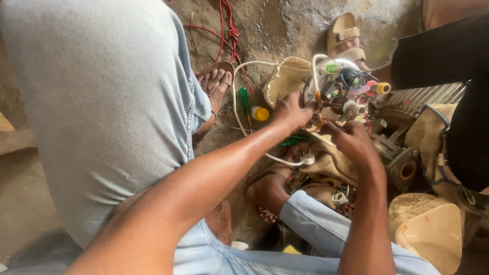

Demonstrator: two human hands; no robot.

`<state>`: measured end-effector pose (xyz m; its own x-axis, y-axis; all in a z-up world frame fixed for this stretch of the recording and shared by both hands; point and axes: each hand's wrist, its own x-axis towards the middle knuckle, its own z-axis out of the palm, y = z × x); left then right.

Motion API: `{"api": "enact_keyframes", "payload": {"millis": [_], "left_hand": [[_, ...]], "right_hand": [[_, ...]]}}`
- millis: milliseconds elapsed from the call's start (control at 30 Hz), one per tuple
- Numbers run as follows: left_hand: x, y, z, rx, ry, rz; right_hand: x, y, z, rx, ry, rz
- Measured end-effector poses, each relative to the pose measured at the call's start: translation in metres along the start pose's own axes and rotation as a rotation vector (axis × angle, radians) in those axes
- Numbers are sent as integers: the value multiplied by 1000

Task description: The person sits on the floor and uses a screwdriver to adjust wires and components inside a small electrical device. They repeatedly tighten and loosen connections while holding the device steady with their other hand.

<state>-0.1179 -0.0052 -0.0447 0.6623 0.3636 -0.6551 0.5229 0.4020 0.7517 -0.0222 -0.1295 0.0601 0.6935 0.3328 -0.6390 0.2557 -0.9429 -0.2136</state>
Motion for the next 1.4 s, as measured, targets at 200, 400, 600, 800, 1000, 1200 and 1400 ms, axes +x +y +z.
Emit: {"api": "enact_keyframes", "payload": {"millis": [200,400,600,800,1000,1200,1400], "left_hand": [[-8,1,3,-98,82,144],[-2,-7,7,-197,147,196],[5,-8,8,-233,189,280],[3,-15,17,-56,2,26],[-29,41,-15,139,193,289],[-61,155,-5,794,135,737],[-74,197,-7,1942,-524,1033]], "right_hand": [[-12,3,47,415,162,46],[-23,-36,116,1443,262,169],[-22,-53,118,1601,274,226],[-38,-13,77,1109,256,156],[-32,19,35,831,115,65],[-36,15,40,773,138,-47],[-50,7,41,613,227,-41]]}}
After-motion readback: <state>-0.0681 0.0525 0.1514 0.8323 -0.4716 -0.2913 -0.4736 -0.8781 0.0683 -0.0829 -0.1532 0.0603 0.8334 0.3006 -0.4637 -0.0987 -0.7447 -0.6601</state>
